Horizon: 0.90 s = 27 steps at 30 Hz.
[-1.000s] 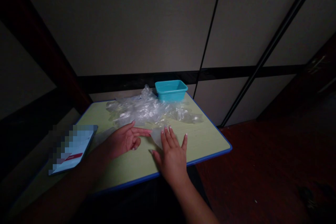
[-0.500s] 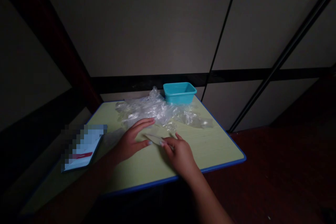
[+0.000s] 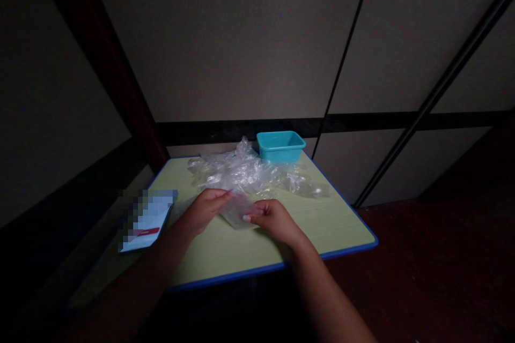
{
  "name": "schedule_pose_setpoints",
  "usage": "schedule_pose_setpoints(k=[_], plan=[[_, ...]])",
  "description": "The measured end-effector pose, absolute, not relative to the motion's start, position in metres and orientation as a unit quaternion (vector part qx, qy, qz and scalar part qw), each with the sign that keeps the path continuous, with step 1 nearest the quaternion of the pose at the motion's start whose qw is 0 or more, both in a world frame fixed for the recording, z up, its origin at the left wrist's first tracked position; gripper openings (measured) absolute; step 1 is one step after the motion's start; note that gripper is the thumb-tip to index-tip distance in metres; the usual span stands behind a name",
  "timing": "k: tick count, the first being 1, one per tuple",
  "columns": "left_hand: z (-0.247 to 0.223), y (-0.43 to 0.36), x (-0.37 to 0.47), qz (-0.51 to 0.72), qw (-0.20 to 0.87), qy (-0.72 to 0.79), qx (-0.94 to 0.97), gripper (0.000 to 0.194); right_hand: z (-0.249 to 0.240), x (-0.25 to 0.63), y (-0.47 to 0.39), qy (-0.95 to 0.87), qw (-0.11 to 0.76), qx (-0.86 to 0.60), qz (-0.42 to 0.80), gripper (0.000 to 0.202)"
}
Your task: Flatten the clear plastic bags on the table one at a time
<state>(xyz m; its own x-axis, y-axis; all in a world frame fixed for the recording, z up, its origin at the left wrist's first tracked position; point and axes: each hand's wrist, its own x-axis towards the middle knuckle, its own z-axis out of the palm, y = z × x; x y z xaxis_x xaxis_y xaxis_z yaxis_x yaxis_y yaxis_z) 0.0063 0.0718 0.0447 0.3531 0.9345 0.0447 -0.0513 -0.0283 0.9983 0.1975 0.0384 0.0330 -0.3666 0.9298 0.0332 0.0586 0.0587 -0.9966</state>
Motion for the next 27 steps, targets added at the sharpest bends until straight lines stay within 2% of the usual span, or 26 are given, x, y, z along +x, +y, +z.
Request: schedule_pose_setpoints(k=[4,9,12,16,21,27], plan=[[0.049,0.076,0.005,0.436,0.656,0.375,0.488,0.043,0.025,0.201,0.045,-0.557,0.42,-0.394,0.598,0.037],[0.069,0.077,0.002,0.446,0.688,0.389,0.42,0.017,0.015,0.2,0.046,-0.495,0.477,-0.393,0.611,0.033],[0.086,0.076,0.003,0.439,0.692,0.386,0.424,0.011,0.012,0.195,0.044,-0.437,0.506,-0.389,0.633,0.031],[0.109,0.073,0.011,0.416,0.689,0.365,0.467,0.011,0.016,0.182,0.038,-0.341,0.551,-0.298,0.701,0.032],[0.135,0.067,0.026,0.392,0.685,0.335,0.515,0.014,0.025,0.169,0.029,-0.249,0.592,-0.154,0.751,0.044],[0.149,0.065,0.039,0.411,0.666,0.331,0.527,0.022,0.036,0.18,0.027,-0.196,0.644,-0.184,0.717,0.028]])
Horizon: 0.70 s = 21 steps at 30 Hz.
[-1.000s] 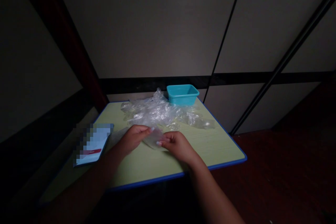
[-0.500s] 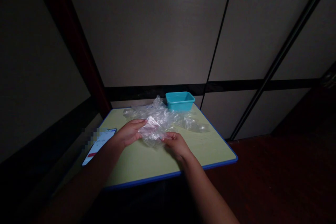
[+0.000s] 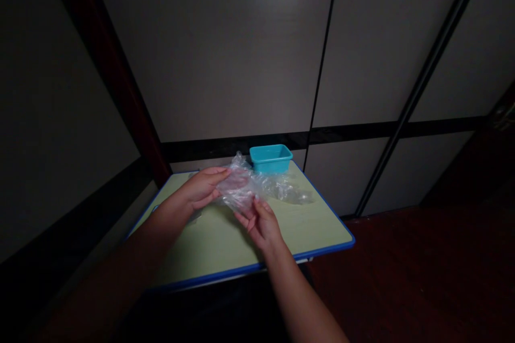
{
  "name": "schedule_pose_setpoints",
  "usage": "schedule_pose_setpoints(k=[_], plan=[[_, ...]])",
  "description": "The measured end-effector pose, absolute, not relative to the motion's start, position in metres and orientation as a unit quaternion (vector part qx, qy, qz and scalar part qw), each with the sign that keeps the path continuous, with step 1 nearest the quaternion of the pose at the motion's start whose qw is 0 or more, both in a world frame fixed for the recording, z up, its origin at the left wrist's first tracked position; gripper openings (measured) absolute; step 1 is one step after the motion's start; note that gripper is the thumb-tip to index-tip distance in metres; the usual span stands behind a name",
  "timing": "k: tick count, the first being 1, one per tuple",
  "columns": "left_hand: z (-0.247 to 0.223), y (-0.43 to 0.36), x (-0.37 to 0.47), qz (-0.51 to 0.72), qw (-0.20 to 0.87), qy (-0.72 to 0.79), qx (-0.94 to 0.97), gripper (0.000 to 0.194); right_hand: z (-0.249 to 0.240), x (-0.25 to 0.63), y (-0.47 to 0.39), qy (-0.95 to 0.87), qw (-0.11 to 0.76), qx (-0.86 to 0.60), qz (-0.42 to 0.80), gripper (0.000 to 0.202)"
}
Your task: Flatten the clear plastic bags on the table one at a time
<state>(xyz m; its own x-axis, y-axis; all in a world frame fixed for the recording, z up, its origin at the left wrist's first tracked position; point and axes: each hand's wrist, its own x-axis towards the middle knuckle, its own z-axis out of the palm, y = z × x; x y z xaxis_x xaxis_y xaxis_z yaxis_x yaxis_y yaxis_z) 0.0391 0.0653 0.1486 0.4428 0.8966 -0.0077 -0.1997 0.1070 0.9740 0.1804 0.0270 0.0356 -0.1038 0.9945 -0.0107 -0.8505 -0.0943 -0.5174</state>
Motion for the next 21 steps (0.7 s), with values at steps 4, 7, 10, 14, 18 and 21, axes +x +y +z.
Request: schedule_pose_setpoints(k=[4,7,10,14,18,21], plan=[[0.145,0.071,0.049,0.432,0.672,0.322,0.507,0.019,0.043,0.19,0.029,-0.197,0.652,-0.215,0.7,0.023],[0.143,0.077,0.058,0.426,0.682,0.319,0.501,0.02,0.045,0.193,0.032,-0.197,0.639,-0.211,0.713,0.025],[0.142,0.084,0.065,0.413,0.684,0.317,0.511,0.024,0.043,0.197,0.038,-0.183,0.646,-0.215,0.709,0.027],[0.143,0.096,0.073,0.413,0.658,0.328,0.537,0.03,0.037,0.211,0.05,-0.188,0.674,-0.259,0.666,0.026],[0.145,0.114,0.082,0.423,0.595,0.361,0.581,0.022,0.042,0.231,0.069,-0.255,0.685,-0.306,0.61,0.023],[0.15,0.133,0.09,0.428,0.544,0.397,0.602,0.014,0.055,0.247,0.086,-0.282,0.688,-0.348,0.571,0.023]])
